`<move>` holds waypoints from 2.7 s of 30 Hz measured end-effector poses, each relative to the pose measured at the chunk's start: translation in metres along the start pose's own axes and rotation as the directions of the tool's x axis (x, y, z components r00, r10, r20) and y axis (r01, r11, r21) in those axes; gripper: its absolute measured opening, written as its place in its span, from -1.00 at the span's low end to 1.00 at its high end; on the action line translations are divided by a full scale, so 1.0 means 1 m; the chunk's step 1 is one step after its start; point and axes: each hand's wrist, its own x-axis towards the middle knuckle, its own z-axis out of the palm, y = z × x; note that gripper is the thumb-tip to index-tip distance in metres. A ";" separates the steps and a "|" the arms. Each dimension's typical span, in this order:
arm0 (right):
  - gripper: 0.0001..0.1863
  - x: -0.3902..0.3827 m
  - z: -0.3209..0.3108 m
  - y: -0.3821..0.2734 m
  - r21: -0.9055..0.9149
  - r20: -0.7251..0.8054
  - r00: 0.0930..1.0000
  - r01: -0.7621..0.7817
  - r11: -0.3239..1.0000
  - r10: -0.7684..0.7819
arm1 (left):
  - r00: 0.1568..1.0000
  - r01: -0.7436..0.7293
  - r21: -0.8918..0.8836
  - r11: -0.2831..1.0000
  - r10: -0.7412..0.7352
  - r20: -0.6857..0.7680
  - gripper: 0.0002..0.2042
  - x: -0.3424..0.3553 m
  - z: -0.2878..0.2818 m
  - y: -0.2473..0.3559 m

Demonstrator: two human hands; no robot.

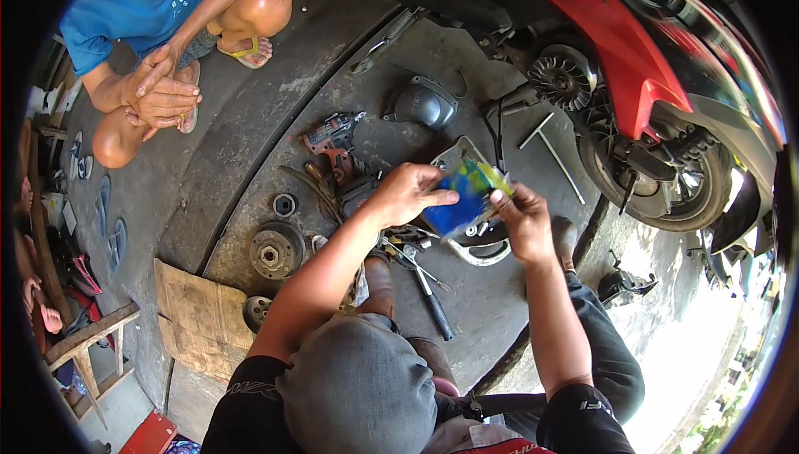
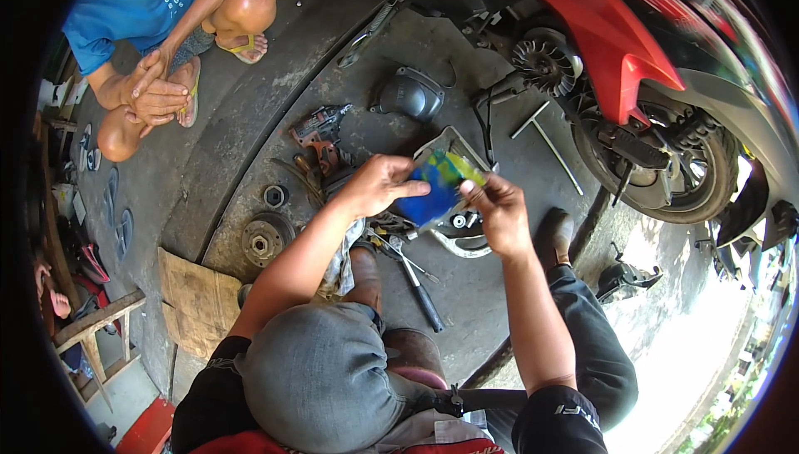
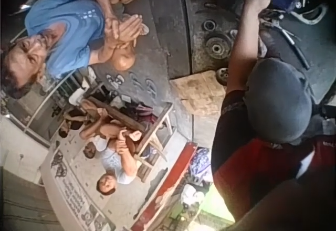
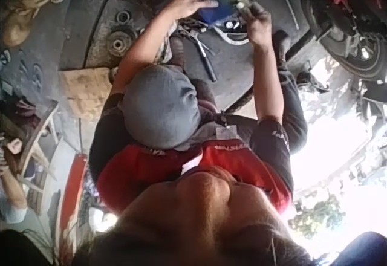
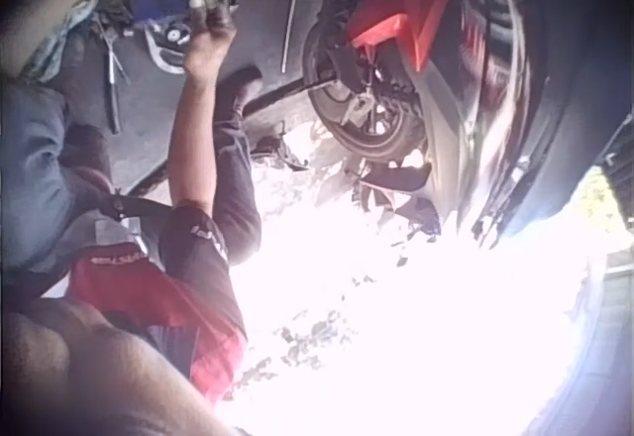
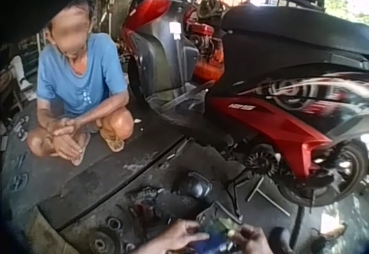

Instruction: Repairing and reassembling the transmission and drive belt components of a motorcycle.

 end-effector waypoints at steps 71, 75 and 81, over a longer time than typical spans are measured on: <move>-0.76 -0.065 0.055 -0.027 0.011 0.274 0.961 0.049 0.999 -0.050 | 0.968 -0.183 0.290 0.939 0.223 -0.114 -0.82 -0.101 0.017 0.060; -0.77 -0.067 0.054 -0.014 0.150 0.281 0.959 -0.080 0.985 0.036 | 0.964 -0.210 0.266 0.941 0.245 -0.104 -0.81 -0.099 0.022 0.058; -0.84 -0.070 0.063 0.021 0.520 0.260 0.960 -0.226 0.823 0.100 | 0.988 -0.088 0.013 0.996 0.089 -0.124 -0.80 -0.095 0.030 0.046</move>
